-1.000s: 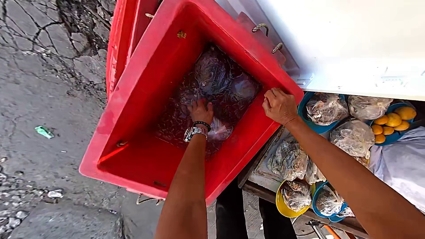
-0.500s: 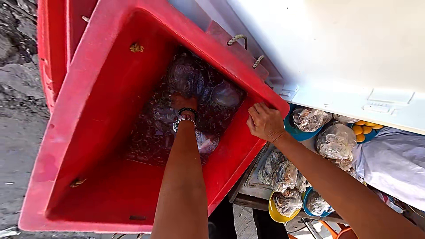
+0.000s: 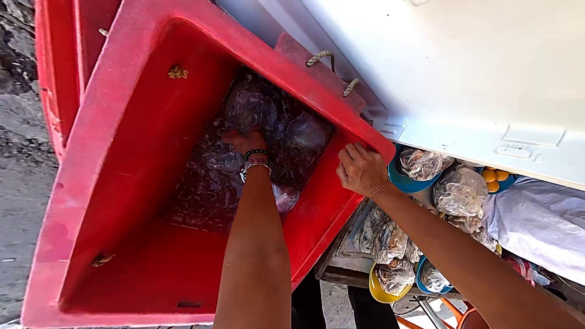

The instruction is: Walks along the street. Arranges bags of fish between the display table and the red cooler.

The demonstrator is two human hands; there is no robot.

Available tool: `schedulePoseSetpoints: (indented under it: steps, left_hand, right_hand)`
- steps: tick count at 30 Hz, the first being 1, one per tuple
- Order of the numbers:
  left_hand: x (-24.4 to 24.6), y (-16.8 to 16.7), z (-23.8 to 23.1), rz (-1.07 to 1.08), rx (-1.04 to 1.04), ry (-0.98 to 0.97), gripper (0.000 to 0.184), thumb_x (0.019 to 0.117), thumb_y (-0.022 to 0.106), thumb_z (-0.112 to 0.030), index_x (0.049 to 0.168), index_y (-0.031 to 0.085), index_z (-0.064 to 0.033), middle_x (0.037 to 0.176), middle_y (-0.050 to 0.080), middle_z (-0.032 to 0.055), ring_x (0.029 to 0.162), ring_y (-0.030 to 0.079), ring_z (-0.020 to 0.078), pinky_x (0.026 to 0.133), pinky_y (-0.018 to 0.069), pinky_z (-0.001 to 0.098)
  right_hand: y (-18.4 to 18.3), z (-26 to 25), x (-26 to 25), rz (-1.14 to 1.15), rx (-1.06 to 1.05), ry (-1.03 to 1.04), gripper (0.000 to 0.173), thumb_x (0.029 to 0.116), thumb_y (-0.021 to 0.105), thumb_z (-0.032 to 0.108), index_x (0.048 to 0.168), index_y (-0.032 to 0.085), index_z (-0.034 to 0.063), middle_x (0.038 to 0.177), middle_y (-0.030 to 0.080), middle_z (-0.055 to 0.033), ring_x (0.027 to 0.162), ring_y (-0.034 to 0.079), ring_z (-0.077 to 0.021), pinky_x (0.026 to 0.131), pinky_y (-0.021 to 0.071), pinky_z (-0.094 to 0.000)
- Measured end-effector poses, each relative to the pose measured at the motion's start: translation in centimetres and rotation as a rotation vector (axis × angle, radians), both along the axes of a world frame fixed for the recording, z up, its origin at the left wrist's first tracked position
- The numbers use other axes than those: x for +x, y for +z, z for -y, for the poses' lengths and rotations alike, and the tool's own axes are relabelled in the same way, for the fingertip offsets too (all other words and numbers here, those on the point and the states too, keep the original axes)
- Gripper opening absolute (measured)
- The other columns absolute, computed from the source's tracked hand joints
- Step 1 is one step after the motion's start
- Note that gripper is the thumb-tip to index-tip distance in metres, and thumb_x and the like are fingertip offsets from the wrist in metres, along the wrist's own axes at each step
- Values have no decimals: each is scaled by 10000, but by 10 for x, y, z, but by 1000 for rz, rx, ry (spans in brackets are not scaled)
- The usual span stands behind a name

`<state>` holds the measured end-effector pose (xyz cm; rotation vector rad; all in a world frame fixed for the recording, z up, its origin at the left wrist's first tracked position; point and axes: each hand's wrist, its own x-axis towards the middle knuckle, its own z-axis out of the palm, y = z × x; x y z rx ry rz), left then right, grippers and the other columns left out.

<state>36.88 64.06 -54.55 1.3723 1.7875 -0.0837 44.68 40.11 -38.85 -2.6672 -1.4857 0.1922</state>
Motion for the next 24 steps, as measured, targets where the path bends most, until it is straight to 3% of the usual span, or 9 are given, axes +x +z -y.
schedulePoseSetpoints:
  steps: [2, 4, 7, 9, 13, 16, 19, 22, 24]
  left_hand:
    - [-2, 0, -1, 1, -44, -1, 827, 928, 737, -349, 1545, 323, 13, 1507, 472, 258, 1409, 456, 368, 1156, 381, 461]
    - [-4, 3, -5, -60, -61, -122, 791, 943, 715, -411, 1498, 400, 56, 1483, 496, 273, 1409, 462, 374, 1173, 358, 479]
    - [-8, 17, -12, -164, -36, -381, 592, 1037, 560, -429, 1363, 564, 65, 1371, 574, 328, 1337, 528, 453, 1128, 391, 579]
    - [-12, 27, -16, -144, 14, -500, 543, 1081, 469, -410, 1327, 597, 57, 1356, 575, 343, 1341, 511, 482, 1125, 378, 604]
    - [-22, 48, -22, 10, 251, -678, 451, 1048, 557, -338, 1151, 688, 81, 1321, 532, 368, 1320, 440, 522, 1127, 341, 591]
    - [-26, 72, -19, 112, 396, -641, 341, 982, 648, -247, 1020, 715, 85, 1274, 512, 340, 1248, 440, 490, 1092, 330, 563]
    - [-49, 102, -12, 226, 468, -592, 305, 964, 644, -228, 917, 706, 67, 1292, 526, 303, 1238, 434, 471, 1074, 320, 577]
    - [-96, 141, -2, 269, 463, -630, 406, 1006, 569, -344, 902, 706, 23, 1472, 446, 231, 1342, 369, 413, 1102, 295, 563]
    - [-123, 159, 5, 369, 457, -565, 378, 986, 591, -304, 877, 697, 42, 1524, 420, 213, 1402, 373, 340, 1146, 311, 490]
  right_hand:
    - [-1, 1, -1, 1, 2, 6, 235, 878, 563, 198, 918, 732, 41, 923, 698, -124, 845, 702, -285, 534, 513, -387]
    - [-1, 1, -1, -2, 2, 7, 233, 881, 562, 195, 917, 733, 41, 929, 701, -124, 854, 703, -285, 546, 519, -388]
    - [0, 1, 0, -9, 7, 11, 227, 887, 552, 181, 906, 726, 36, 917, 698, -123, 852, 703, -284, 542, 517, -386]
    - [0, 1, 0, -25, 5, 6, 231, 889, 552, 178, 918, 727, 29, 923, 700, -130, 866, 706, -290, 551, 524, -392]
    - [0, -1, -1, -46, -4, -17, 229, 888, 556, 173, 928, 717, 16, 943, 700, -143, 882, 708, -303, 558, 532, -411]
    - [0, 0, -1, -48, 3, -27, 235, 881, 567, 177, 941, 721, 10, 957, 704, -149, 890, 714, -313, 555, 536, -422]
    - [0, -1, -1, -53, 23, -34, 241, 875, 569, 179, 947, 718, 4, 957, 705, -157, 889, 714, -325, 552, 531, -437]
    - [-3, 0, -1, -52, 74, -31, 256, 900, 537, 185, 911, 705, -8, 933, 701, -179, 865, 716, -344, 553, 529, -453]
    - [-3, 0, -1, -68, 80, -38, 261, 911, 531, 182, 908, 697, -18, 934, 696, -189, 869, 714, -357, 562, 527, -468]
